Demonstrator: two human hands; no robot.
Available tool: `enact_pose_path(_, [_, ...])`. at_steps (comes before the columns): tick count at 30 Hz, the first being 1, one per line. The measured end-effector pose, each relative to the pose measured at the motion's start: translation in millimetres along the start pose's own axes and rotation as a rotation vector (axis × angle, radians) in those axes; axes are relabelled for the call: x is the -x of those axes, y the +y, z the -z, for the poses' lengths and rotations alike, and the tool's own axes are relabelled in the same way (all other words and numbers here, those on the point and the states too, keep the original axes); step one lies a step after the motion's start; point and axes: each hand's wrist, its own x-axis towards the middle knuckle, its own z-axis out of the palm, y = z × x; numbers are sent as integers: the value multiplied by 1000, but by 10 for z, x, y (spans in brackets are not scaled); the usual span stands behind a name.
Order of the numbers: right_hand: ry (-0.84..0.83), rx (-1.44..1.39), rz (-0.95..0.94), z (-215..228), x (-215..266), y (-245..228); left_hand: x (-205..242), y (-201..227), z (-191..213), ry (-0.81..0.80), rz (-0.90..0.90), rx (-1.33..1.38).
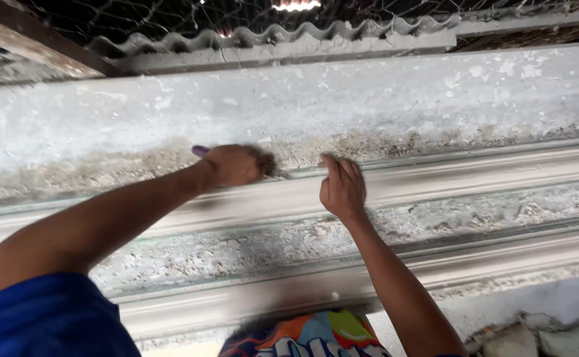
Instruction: Smoothing and cleaning the edges of decorative plaster cornices using a putty knife.
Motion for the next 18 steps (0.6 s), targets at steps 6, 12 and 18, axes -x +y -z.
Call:
enact_pose_path(6, [56,-30,-2,-226,170,192,-829,332,177,193,-82,-139])
enact_pose_path(12, [-56,-97,-61,-11,110,91,-321,578,498,-151,-36,-588])
enact_pose_path(18, [-105,117,-47,240,439,1217,645,372,358,18,129,-105])
